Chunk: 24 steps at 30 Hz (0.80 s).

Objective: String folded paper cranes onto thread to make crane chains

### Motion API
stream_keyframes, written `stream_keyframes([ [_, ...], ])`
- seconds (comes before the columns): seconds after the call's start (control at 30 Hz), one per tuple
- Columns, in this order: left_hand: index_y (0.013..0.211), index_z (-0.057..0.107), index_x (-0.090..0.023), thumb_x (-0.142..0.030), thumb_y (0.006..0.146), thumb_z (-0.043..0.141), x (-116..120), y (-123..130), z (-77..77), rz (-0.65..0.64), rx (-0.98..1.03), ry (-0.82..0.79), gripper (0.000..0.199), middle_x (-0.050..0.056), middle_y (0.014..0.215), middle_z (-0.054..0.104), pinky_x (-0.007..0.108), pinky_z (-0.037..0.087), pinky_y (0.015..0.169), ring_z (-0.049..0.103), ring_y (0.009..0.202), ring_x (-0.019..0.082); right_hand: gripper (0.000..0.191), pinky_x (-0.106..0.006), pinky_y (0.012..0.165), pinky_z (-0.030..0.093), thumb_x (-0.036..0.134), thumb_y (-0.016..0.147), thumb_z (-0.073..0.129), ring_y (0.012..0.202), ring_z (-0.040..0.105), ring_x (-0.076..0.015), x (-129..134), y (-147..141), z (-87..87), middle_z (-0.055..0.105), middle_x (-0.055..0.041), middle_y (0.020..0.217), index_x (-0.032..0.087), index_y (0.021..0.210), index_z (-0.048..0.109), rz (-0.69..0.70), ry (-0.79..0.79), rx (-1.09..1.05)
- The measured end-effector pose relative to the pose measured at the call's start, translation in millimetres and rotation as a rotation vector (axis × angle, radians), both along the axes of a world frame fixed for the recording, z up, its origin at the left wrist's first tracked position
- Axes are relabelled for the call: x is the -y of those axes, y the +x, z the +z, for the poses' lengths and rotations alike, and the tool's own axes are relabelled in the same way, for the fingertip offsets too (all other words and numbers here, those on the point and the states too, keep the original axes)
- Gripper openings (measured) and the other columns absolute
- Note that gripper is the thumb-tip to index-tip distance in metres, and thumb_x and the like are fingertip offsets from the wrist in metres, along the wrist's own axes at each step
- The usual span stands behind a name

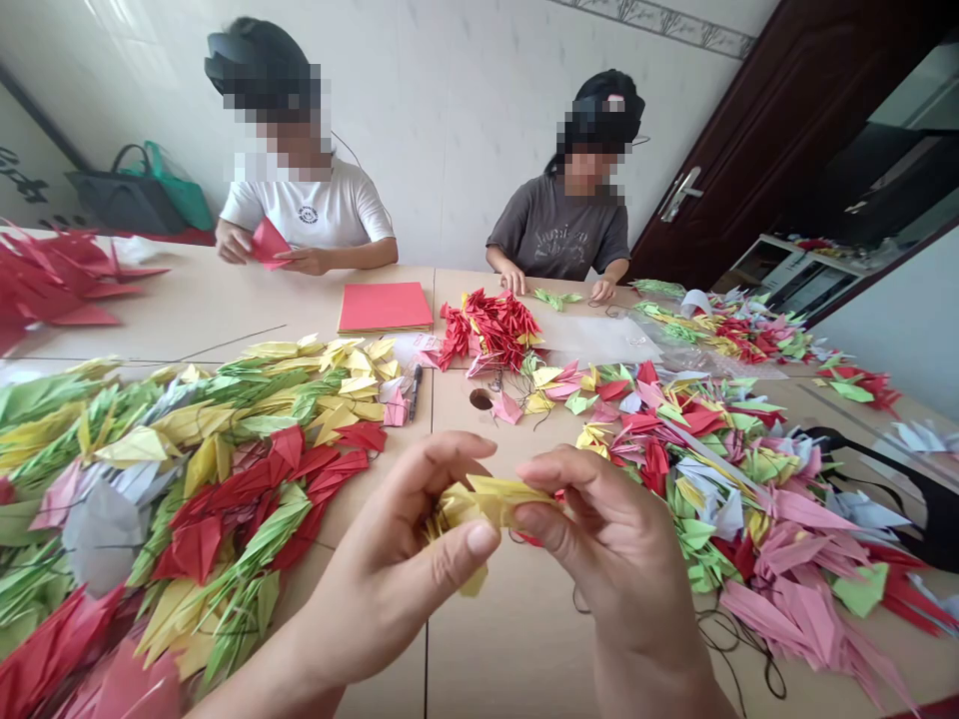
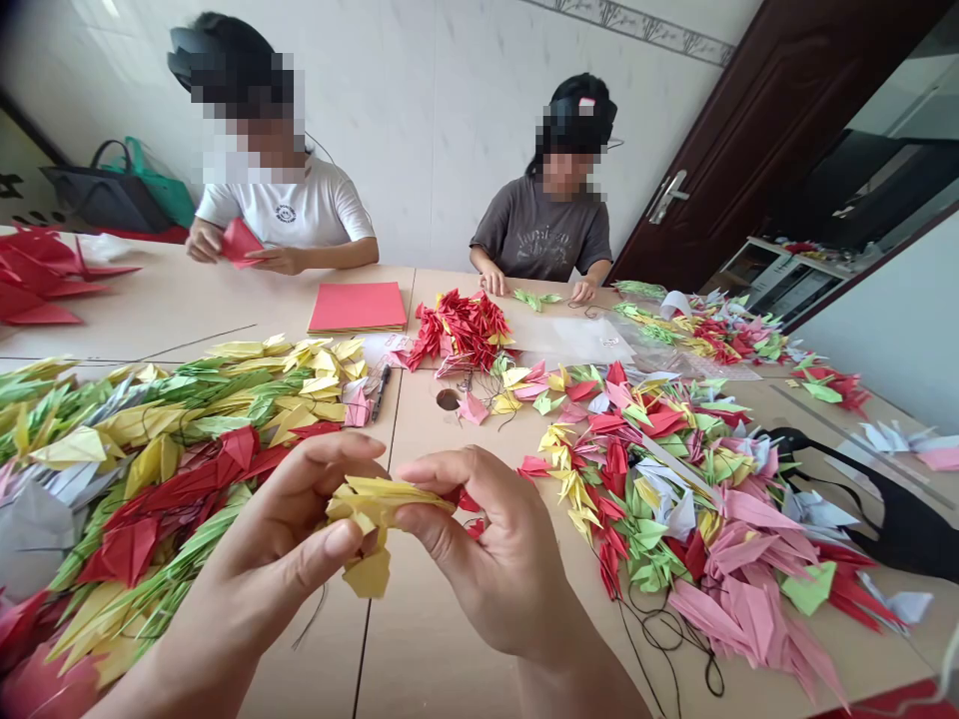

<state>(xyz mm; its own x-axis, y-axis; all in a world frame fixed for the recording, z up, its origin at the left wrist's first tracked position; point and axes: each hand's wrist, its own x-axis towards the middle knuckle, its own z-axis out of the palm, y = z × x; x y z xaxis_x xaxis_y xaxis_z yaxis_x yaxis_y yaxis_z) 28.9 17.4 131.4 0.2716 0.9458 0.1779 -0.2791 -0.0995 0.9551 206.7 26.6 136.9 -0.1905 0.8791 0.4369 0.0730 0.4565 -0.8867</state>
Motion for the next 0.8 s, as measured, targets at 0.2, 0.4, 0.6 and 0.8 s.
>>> stream_keyframes([
  [0.2, 0.115, 0.059, -0.033, -0.040, 0.081, 0.072, -8, -5, -1.0, -0.150, 0.255, -0.194, 0.038, -0.001, 0.099, 0.057, 0.015, 0.049, 0.060, 0.055, 0.069, 0.007, 0.024, -0.015, 0.063, 0.054, 0.022, 0.089, 0.066, 0.076, 0.065, -0.0081, -4, 2, -0.8, 0.069, 0.0050, 0.093, 0.037, 0.107, 0.068, -0.002, -0.076, -0.076],
  [0.4, 0.094, 0.067, -0.025, -0.028, 0.076, 0.077, -12, -3, 1.2, -0.112, 0.255, -0.273, 0.021, -0.001, 0.083, 0.057, 0.013, 0.047, 0.058, 0.051, 0.068, 0.007, 0.020, -0.014, 0.058, 0.051, 0.023, 0.089, 0.067, 0.066, 0.060, -0.0070, -9, 4, -4.8, 0.068, 0.0036, 0.080, 0.034, 0.106, 0.069, -0.009, -0.102, -0.222],
  [0.6, 0.088, 0.069, -0.026, -0.027, 0.080, 0.074, -9, -3, -0.5, -0.014, 0.200, -0.240, 0.009, -0.003, 0.072, 0.058, 0.013, 0.044, 0.054, 0.049, 0.061, 0.007, 0.020, -0.014, 0.061, 0.052, 0.020, 0.091, 0.064, 0.070, 0.061, -0.0067, -6, 4, -0.3, 0.067, 0.0042, 0.088, 0.033, 0.105, 0.067, -0.001, -0.050, -0.161],
  [0.8, 0.084, 0.070, -0.027, -0.018, 0.086, 0.068, -4, -4, 0.1, 0.227, 0.100, 0.028, 0.009, -0.002, 0.087, 0.060, 0.013, 0.047, 0.063, 0.054, 0.074, 0.008, 0.016, -0.018, 0.065, 0.054, 0.018, 0.092, 0.061, 0.080, 0.062, -0.0095, -5, 5, 0.8, 0.065, 0.0026, 0.096, 0.031, 0.101, 0.063, 0.056, -0.017, -0.036],
])
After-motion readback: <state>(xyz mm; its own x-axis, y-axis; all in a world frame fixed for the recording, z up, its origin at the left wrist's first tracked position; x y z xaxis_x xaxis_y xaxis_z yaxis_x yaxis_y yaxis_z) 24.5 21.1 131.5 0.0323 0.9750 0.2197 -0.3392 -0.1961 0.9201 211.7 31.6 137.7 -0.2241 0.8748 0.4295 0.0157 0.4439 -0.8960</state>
